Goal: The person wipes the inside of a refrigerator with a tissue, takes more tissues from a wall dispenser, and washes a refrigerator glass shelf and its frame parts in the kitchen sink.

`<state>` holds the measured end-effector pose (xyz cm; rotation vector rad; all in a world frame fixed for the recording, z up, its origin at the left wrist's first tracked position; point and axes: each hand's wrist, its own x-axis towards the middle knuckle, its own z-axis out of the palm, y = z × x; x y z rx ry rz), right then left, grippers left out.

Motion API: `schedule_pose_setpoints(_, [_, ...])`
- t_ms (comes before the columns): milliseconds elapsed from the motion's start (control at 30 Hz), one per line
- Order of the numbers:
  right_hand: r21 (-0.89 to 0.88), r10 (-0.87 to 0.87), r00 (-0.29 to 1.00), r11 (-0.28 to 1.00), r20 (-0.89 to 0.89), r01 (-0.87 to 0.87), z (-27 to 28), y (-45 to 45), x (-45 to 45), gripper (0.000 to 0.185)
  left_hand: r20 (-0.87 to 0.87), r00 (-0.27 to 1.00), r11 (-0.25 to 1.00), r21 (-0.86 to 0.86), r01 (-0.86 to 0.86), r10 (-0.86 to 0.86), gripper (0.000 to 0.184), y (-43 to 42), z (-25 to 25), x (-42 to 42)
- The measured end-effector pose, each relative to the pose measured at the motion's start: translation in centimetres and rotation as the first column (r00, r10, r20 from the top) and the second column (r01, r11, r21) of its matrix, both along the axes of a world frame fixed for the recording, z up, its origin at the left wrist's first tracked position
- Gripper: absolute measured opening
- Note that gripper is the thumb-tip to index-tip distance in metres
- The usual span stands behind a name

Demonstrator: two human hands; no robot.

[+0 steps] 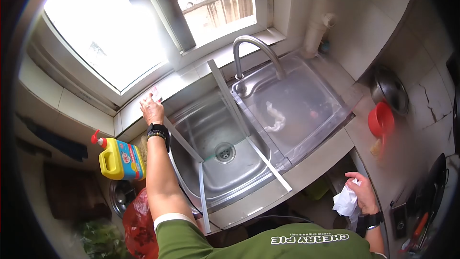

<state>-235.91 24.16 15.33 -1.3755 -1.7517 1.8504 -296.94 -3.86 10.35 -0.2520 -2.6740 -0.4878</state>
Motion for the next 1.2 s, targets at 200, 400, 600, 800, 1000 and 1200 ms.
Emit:
schedule_pose_setpoints(200, [0.013,0.019,1.0,1.0,0.017,-0.019,-0.3,0.2,-0.1,0.03,0.102,0.976,0.975,0.131,0.18,-0.194,0.031,-1.2,-1.1,-2.6])
schedule_pose_setpoints(400, [0.022,-0.005,1.0,1.0,-0.011,0.005,-0.3,0.1,-0.2,0.029,0.376,0.835,0.721,0.692,0.036,-0.402,0.041,-3.6,0.5,0.3])
schedule_pose_setpoints(600, [0.172,0.102,0.994,0.98,0.026,-0.105,4.1,2.1,-4.6,0.018,0.273,0.687,0.345,0.938,-0.034,-0.674,0.015,-4.6,-0.3,1.2])
schedule_pose_setpoints(800, [0.645,0.362,0.93,0.698,0.059,-0.313,10.9,2.5,-12.9,0.023,0.141,0.713,0.236,0.971,0.036,-0.687,0.013,-5.0,1.1,4.9])
schedule_pose_setpoints(1000, [0.672,0.53,0.845,0.601,0.071,-0.433,10.6,3.5,-19.3,0.023,0.065,0.724,0.195,0.976,0.097,-0.687,0.013,-5.4,4.4,7.4])
schedule_pose_setpoints(1200, [0.761,0.472,0.847,0.447,0.246,-0.47,11.9,4.1,-23.0,0.025,0.011,0.787,0.22,0.962,0.159,-0.617,0.016,-5.1,4.5,9.8])
